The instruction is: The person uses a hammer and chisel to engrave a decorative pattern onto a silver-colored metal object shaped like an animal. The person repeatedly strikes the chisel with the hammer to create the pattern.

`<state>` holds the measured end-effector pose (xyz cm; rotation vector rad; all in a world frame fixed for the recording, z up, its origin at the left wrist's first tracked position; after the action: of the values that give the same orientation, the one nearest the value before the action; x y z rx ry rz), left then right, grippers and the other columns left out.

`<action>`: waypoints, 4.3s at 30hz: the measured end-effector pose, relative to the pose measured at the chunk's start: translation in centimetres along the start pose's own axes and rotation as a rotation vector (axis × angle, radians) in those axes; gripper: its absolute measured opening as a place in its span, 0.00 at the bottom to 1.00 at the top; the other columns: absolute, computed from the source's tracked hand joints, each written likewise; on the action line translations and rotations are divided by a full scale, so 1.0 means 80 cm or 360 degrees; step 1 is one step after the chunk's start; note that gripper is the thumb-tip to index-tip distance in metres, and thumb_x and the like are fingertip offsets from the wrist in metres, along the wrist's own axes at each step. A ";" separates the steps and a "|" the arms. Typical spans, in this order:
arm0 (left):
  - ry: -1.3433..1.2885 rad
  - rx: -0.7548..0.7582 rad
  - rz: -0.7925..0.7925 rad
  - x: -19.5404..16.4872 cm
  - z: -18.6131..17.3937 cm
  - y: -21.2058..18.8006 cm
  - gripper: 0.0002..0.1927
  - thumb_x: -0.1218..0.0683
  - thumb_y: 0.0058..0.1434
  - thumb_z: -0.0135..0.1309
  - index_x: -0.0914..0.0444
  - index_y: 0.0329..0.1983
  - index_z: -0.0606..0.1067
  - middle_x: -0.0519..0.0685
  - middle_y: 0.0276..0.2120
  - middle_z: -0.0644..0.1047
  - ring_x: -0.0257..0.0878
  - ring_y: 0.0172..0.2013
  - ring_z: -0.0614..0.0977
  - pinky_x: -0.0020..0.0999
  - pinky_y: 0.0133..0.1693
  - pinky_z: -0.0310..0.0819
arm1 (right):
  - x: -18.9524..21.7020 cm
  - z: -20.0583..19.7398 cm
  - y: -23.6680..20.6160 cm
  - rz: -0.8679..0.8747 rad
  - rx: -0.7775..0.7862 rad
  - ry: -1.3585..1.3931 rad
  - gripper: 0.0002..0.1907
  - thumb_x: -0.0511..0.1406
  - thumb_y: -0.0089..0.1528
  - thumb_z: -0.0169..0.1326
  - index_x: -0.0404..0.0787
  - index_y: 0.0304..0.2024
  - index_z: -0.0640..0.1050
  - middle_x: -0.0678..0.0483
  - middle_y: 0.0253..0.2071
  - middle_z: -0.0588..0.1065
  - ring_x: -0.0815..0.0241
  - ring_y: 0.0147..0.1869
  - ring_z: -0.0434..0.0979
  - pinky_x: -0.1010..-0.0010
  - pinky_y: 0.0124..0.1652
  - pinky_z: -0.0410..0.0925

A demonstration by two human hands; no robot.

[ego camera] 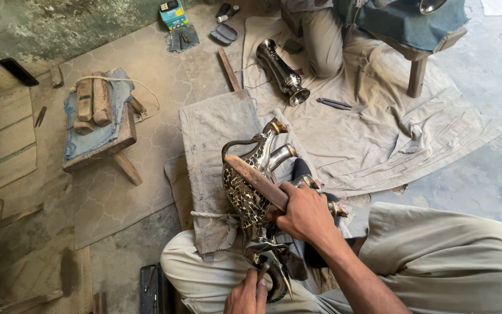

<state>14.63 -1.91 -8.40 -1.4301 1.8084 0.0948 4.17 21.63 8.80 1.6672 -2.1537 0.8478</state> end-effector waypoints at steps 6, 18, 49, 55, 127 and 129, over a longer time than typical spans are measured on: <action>0.0001 -0.0026 -0.0002 0.007 0.013 0.006 0.15 0.47 0.66 0.46 0.57 0.53 0.69 0.62 0.33 0.82 0.61 0.34 0.85 0.60 0.39 0.76 | -0.004 -0.002 0.011 -0.0048 -0.0046 0.0099 0.31 0.49 0.47 0.69 0.43 0.48 0.78 0.38 0.39 0.78 0.35 0.48 0.79 0.44 0.48 0.69; -0.0024 0.0263 -0.0237 -0.016 -0.017 0.007 0.15 0.49 0.68 0.45 0.60 0.54 0.69 0.63 0.34 0.81 0.58 0.36 0.86 0.56 0.43 0.76 | 0.008 -0.010 0.013 -0.0029 -0.0011 0.0021 0.29 0.51 0.50 0.67 0.43 0.47 0.78 0.39 0.39 0.80 0.37 0.48 0.80 0.44 0.48 0.67; 0.0346 -0.0585 0.0313 -0.082 -0.051 -0.101 0.09 0.57 0.58 0.56 0.63 0.41 0.75 0.58 0.38 0.74 0.55 0.37 0.81 0.52 0.39 0.75 | -0.212 0.080 -0.061 0.0308 0.0362 0.0505 0.28 0.46 0.53 0.67 0.37 0.51 0.81 0.43 0.33 0.85 0.51 0.34 0.84 0.58 0.39 0.75; -0.0200 -0.0918 0.0030 -0.096 -0.112 -0.075 0.16 0.53 0.64 0.60 0.63 0.53 0.78 0.53 0.36 0.79 0.46 0.33 0.85 0.40 0.33 0.81 | -0.238 0.005 -0.038 0.0236 -0.0047 0.0838 0.28 0.41 0.59 0.64 0.35 0.59 0.77 0.45 0.39 0.81 0.56 0.38 0.82 0.66 0.40 0.73; -0.0372 0.0001 0.1033 -0.197 -0.218 0.154 0.18 0.45 0.65 0.59 0.63 0.46 0.73 0.56 0.33 0.84 0.48 0.34 0.88 0.45 0.35 0.79 | -0.111 -0.179 0.034 -0.0036 -0.0076 -0.0523 0.37 0.33 0.56 0.61 0.46 0.68 0.66 0.46 0.41 0.77 0.47 0.40 0.80 0.54 0.39 0.74; -0.0389 0.0041 0.1006 -0.196 -0.213 0.156 0.18 0.45 0.64 0.58 0.62 0.47 0.74 0.55 0.34 0.85 0.46 0.35 0.88 0.45 0.35 0.80 | -0.106 -0.179 0.032 -0.0332 -0.0203 -0.0874 0.36 0.33 0.56 0.58 0.49 0.67 0.66 0.49 0.42 0.77 0.49 0.43 0.80 0.54 0.43 0.73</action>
<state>-4.54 6.01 7.68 -0.7436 1.9746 0.5405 2.40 37.35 14.64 2.1949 -2.2331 0.1967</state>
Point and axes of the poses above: each hand's wrist, its own y-axis towards the middle knuckle, its own z-axis out of the palm, x = y × z, the point moved 2 cm from there along y, towards the middle knuckle
